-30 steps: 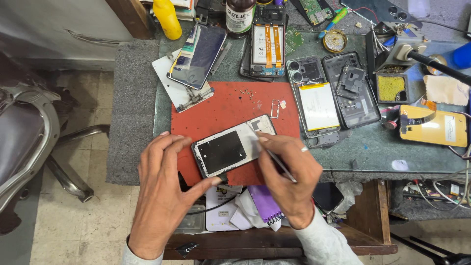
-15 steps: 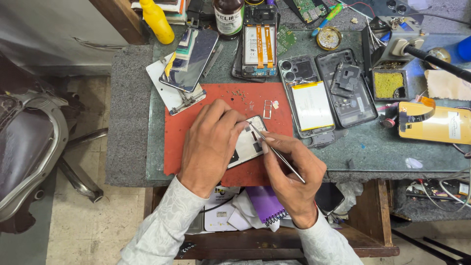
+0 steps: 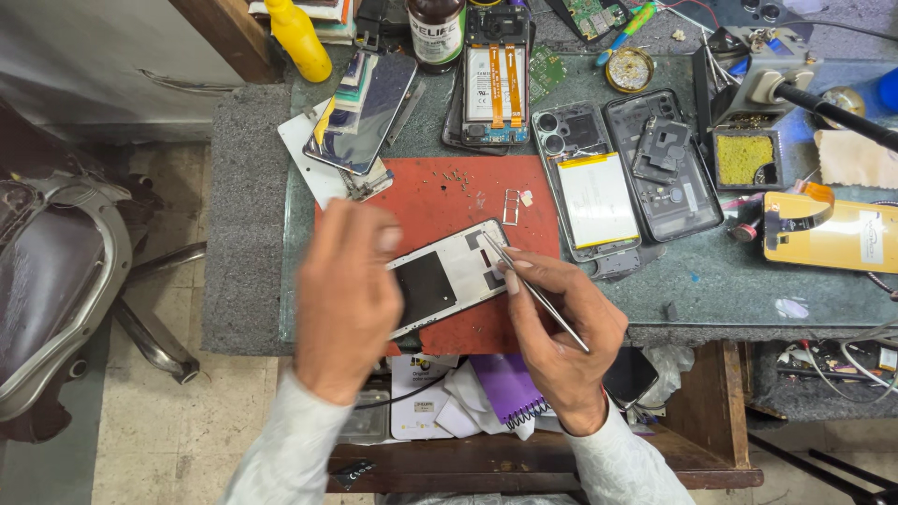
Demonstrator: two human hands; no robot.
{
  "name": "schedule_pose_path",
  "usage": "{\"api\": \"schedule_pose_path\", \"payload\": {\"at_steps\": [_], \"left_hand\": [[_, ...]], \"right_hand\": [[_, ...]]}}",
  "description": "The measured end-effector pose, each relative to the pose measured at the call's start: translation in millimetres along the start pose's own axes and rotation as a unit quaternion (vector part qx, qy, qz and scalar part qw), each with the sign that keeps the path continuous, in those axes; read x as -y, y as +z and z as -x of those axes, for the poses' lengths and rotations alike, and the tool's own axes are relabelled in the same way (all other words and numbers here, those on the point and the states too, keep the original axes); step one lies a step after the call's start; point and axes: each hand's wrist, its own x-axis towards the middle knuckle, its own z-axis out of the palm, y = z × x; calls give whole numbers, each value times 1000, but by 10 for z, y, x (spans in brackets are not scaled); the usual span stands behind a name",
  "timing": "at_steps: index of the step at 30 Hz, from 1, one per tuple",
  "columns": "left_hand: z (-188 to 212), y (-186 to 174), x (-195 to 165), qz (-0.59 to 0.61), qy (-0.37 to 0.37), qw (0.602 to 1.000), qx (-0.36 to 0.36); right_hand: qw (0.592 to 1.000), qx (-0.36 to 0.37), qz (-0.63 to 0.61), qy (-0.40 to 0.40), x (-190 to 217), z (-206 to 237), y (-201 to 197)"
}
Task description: The person disassembles a smartphone by prying open the back cover, removing the battery, and using tweezers to peel off internal adhesive strips. The person places removed components on the workbench.
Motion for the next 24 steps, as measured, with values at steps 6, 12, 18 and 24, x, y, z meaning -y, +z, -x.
{"api": "schedule_pose_path", "payload": {"at_steps": [6,12,18,24], "left_hand": [[358,-1016,717,-318,-155,929,-111],[519,-1056,465,-338,-12,937,-83],[564,-499,-214,-6,164,983,85],[692,-505,-90,-12,155,981,114]], "right_hand": [[999,-34,18,30,-31,89,-116],[990,20,-48,128,-19,212,-219],[914,219,-262,221,77,378,-240],[858,233,-277,365,30,432,-318]]}}
